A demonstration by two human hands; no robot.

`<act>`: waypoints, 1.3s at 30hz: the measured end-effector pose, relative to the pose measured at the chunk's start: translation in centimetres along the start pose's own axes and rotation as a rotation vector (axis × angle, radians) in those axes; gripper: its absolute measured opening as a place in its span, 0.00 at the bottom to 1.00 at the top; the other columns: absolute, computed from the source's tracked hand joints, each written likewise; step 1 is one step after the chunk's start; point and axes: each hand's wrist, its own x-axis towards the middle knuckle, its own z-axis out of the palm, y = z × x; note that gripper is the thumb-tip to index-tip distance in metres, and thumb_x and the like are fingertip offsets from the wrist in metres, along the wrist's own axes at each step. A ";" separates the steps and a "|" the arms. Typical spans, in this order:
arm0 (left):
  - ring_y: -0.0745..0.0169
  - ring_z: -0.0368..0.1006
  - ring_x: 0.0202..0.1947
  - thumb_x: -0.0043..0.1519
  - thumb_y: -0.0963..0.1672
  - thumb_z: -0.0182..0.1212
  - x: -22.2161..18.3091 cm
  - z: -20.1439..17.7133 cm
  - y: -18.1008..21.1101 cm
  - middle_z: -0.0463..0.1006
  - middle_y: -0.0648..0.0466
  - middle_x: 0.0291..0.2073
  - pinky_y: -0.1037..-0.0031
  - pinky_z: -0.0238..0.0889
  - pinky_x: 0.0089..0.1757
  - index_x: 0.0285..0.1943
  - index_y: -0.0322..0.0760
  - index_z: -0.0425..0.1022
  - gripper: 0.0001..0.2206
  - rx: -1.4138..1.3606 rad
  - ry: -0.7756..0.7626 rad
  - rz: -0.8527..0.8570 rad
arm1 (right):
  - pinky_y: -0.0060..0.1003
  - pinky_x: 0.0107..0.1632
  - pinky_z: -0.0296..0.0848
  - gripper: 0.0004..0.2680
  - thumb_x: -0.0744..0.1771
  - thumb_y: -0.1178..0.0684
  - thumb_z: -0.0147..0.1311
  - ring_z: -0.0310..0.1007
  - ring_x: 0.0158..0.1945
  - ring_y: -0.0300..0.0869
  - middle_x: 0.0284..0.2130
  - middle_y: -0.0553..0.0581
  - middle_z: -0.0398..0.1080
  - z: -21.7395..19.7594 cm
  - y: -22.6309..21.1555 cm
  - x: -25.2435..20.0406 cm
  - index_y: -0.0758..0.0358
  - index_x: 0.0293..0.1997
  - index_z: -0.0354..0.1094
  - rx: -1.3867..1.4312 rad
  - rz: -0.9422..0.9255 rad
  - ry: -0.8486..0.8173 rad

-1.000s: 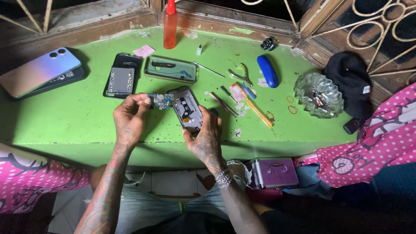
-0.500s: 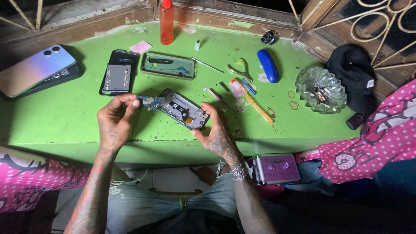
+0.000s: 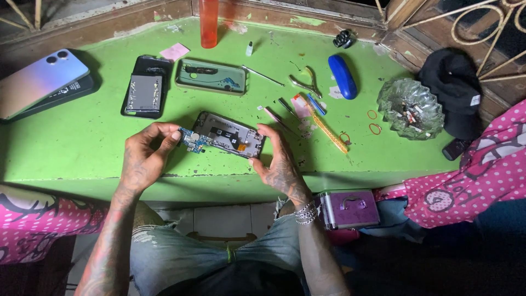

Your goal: The person is repairing a smartphone by removing old adhesive with tweezers and handling the internal motherboard.

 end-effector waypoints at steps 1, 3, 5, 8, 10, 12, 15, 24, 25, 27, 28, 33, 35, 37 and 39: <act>0.62 0.75 0.36 0.66 0.41 0.66 0.0 0.0 -0.2 0.81 0.50 0.30 0.69 0.69 0.43 0.47 0.36 0.82 0.04 0.000 -0.001 -0.001 | 0.61 0.67 0.57 0.30 0.62 0.59 0.63 0.61 0.65 0.63 0.57 0.68 0.63 0.0 0.0 0.1 0.58 0.72 0.52 0.000 0.001 0.000; 0.61 0.75 0.36 0.66 0.41 0.66 0.0 -0.1 -0.5 0.81 0.49 0.30 0.68 0.68 0.43 0.47 0.36 0.82 0.05 0.012 -0.020 0.001 | 0.61 0.67 0.57 0.30 0.62 0.61 0.63 0.61 0.66 0.63 0.57 0.68 0.63 -0.2 0.1 0.1 0.59 0.72 0.52 -0.014 -0.008 -0.010; 0.62 0.75 0.36 0.66 0.42 0.66 0.1 -0.1 -0.6 0.81 0.50 0.30 0.68 0.68 0.43 0.48 0.36 0.82 0.05 0.019 -0.033 -0.004 | 0.61 0.67 0.57 0.30 0.61 0.61 0.63 0.61 0.66 0.63 0.57 0.69 0.63 -0.3 -0.1 0.2 0.59 0.72 0.53 0.000 -0.011 -0.006; 0.62 0.76 0.37 0.66 0.42 0.66 0.1 0.0 -0.6 0.81 0.50 0.30 0.68 0.68 0.43 0.48 0.37 0.82 0.06 0.035 -0.051 -0.006 | 0.61 0.67 0.57 0.30 0.61 0.61 0.63 0.60 0.66 0.63 0.58 0.69 0.63 -0.4 -0.4 0.1 0.59 0.72 0.53 0.008 -0.012 0.004; 0.62 0.76 0.37 0.66 0.42 0.66 0.1 0.0 -0.7 0.81 0.51 0.30 0.68 0.68 0.43 0.48 0.38 0.82 0.06 0.045 -0.058 -0.006 | 0.61 0.68 0.57 0.30 0.62 0.61 0.64 0.60 0.67 0.63 0.58 0.68 0.63 -0.4 -0.8 0.0 0.59 0.72 0.53 0.005 -0.008 0.008; 0.58 0.77 0.37 0.65 0.41 0.65 0.0 0.0 -0.6 0.82 0.48 0.30 0.67 0.68 0.44 0.48 0.35 0.82 0.06 0.041 -0.052 0.028 | 0.60 0.66 0.60 0.27 0.63 0.60 0.64 0.61 0.64 0.62 0.56 0.69 0.64 -0.3 -1.2 0.0 0.62 0.70 0.54 0.041 -0.021 0.080; 0.58 0.77 0.37 0.65 0.42 0.66 0.0 0.1 -0.7 0.82 0.48 0.30 0.67 0.68 0.44 0.48 0.35 0.82 0.06 0.059 -0.052 0.042 | 0.55 0.63 0.65 0.19 0.67 0.60 0.58 0.67 0.57 0.57 0.48 0.64 0.68 0.2 1.0 0.2 0.61 0.65 0.61 -0.055 0.011 0.202; 0.53 0.78 0.37 0.64 0.42 0.67 0.2 0.3 -0.4 0.83 0.49 0.29 0.63 0.68 0.45 0.48 0.36 0.82 0.07 0.096 -0.077 0.063 | 0.43 0.49 0.71 0.06 0.66 0.57 0.61 0.74 0.39 0.49 0.31 0.52 0.74 0.1 4.6 2.3 0.50 0.44 0.78 -0.352 -0.118 0.300; 0.53 0.78 0.37 0.64 0.42 0.67 0.2 0.3 -0.5 0.83 0.49 0.29 0.63 0.68 0.45 0.48 0.36 0.82 0.07 0.097 -0.075 0.061 | 0.43 0.49 0.71 0.06 0.66 0.57 0.61 0.74 0.39 0.49 0.31 0.52 0.74 0.2 5.0 2.4 0.50 0.44 0.78 -0.350 -0.118 0.298; 0.54 0.79 0.38 0.63 0.43 0.68 0.3 0.3 -0.6 0.84 0.51 0.30 0.64 0.68 0.45 0.47 0.39 0.83 0.07 0.120 -0.092 0.058 | 0.40 0.48 0.69 0.03 0.66 0.52 0.63 0.71 0.39 0.45 0.30 0.49 0.73 0.4 5.9 2.6 0.46 0.41 0.78 -0.384 -0.116 0.287; 0.54 0.79 0.38 0.63 0.43 0.68 0.2 0.3 -0.4 0.84 0.51 0.30 0.64 0.68 0.45 0.47 0.39 0.83 0.07 0.122 -0.091 0.055 | 0.40 0.48 0.69 0.03 0.66 0.52 0.63 0.71 0.39 0.45 0.30 0.49 0.73 0.4 5.8 2.6 0.46 0.41 0.78 -0.382 -0.115 0.284; 0.50 0.78 0.38 0.62 0.43 0.68 0.5 0.5 -0.6 0.84 0.51 0.29 0.63 0.68 0.46 0.46 0.39 0.84 0.06 0.177 -0.116 0.080 | 0.41 0.49 0.65 0.04 0.65 0.51 0.63 0.64 0.43 0.42 0.32 0.50 0.71 0.4 5.4 2.7 0.49 0.42 0.79 -0.412 0.000 0.172; 0.49 0.78 0.38 0.62 0.42 0.68 0.5 0.6 -0.6 0.84 0.52 0.29 0.62 0.67 0.47 0.46 0.39 0.84 0.06 0.202 -0.113 0.078 | 0.42 0.48 0.66 0.04 0.65 0.51 0.64 0.65 0.43 0.45 0.32 0.51 0.70 0.4 5.7 2.8 0.50 0.41 0.79 -0.436 -0.046 0.178; 0.48 0.78 0.39 0.62 0.42 0.67 0.5 0.6 -0.6 0.84 0.52 0.29 0.61 0.67 0.48 0.46 0.40 0.84 0.07 0.227 -0.108 0.078 | 0.43 0.47 0.67 0.04 0.64 0.52 0.64 0.66 0.42 0.47 0.32 0.53 0.70 0.4 6.2 2.9 0.52 0.39 0.78 -0.461 -0.094 0.183; 0.49 0.78 0.39 0.62 0.43 0.67 0.7 0.7 -0.6 0.84 0.52 0.29 0.62 0.66 0.48 0.47 0.40 0.84 0.06 0.220 -0.107 0.078 | 0.43 0.47 0.68 0.03 0.64 0.51 0.64 0.66 0.42 0.47 0.32 0.52 0.70 0.3 6.9 3.1 0.51 0.38 0.78 -0.501 -0.095 0.144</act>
